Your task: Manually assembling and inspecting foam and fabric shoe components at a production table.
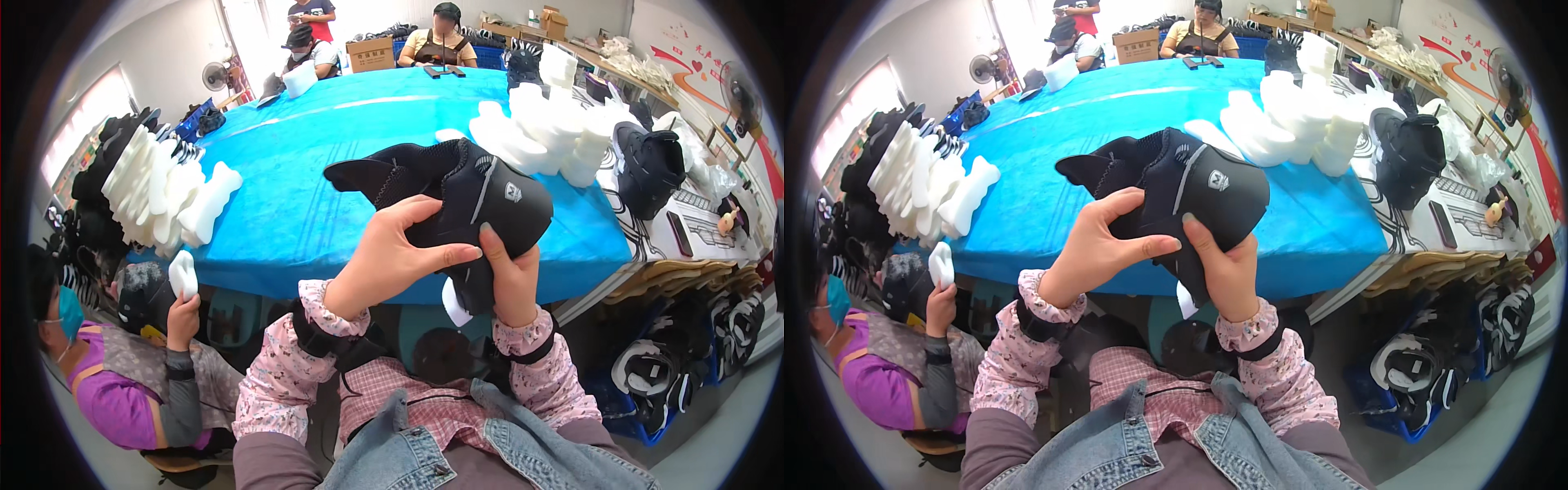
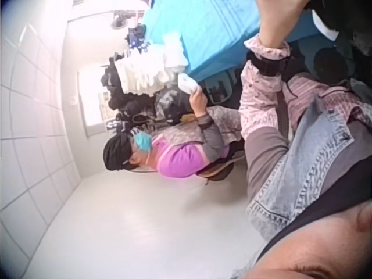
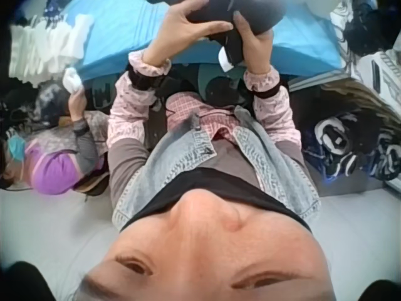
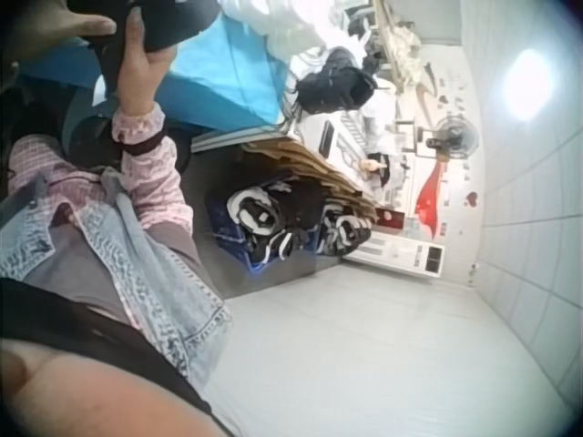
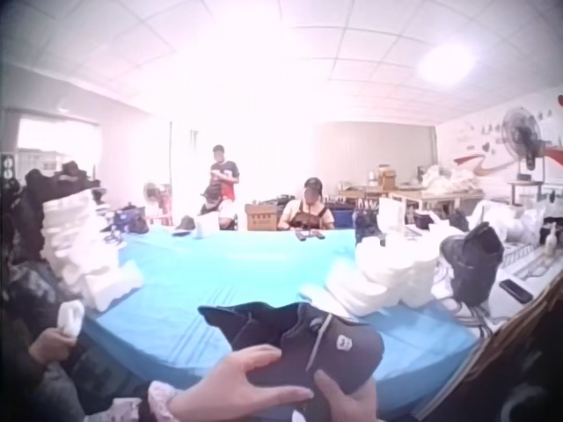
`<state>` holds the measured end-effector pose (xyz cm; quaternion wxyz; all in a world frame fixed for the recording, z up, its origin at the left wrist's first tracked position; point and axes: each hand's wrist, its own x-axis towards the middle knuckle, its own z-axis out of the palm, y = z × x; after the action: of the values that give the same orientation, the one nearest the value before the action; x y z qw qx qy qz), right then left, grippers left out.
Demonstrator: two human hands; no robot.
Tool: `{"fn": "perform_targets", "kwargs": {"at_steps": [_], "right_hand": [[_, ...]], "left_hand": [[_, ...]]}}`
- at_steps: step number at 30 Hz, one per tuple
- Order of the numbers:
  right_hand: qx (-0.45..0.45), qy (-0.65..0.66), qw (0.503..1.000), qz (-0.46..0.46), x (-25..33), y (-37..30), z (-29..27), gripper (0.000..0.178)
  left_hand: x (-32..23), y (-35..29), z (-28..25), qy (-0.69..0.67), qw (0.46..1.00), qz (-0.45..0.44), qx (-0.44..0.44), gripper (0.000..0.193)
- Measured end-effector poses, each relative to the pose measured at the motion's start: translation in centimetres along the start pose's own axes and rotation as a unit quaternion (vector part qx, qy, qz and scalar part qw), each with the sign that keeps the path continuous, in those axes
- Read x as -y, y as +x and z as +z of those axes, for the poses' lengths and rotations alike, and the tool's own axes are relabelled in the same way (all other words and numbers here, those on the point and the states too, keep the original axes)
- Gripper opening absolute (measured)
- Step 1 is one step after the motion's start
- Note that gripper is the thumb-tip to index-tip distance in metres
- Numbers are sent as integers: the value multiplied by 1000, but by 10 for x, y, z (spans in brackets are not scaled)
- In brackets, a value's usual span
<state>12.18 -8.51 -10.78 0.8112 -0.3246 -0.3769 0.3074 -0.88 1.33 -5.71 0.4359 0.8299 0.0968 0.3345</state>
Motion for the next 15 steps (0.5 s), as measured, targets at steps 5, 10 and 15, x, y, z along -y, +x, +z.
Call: {"fn": "perform_targets", "kwargs": {"at_steps": [5, 10, 15], "right_hand": [[16, -113, 990, -86, -1, -3, -1, 22], [0, -160, 982, -99, 0, 3, -10, 28], [24, -214, 967, -135, -35, 29, -53, 49]], "left_hand": [[5, 6, -2, 45, 998, -31, 17, 43], [-10, 6, -4, 3, 998, -32, 56, 35], [1, 22, 5, 343, 909, 233, -48, 18]]}}
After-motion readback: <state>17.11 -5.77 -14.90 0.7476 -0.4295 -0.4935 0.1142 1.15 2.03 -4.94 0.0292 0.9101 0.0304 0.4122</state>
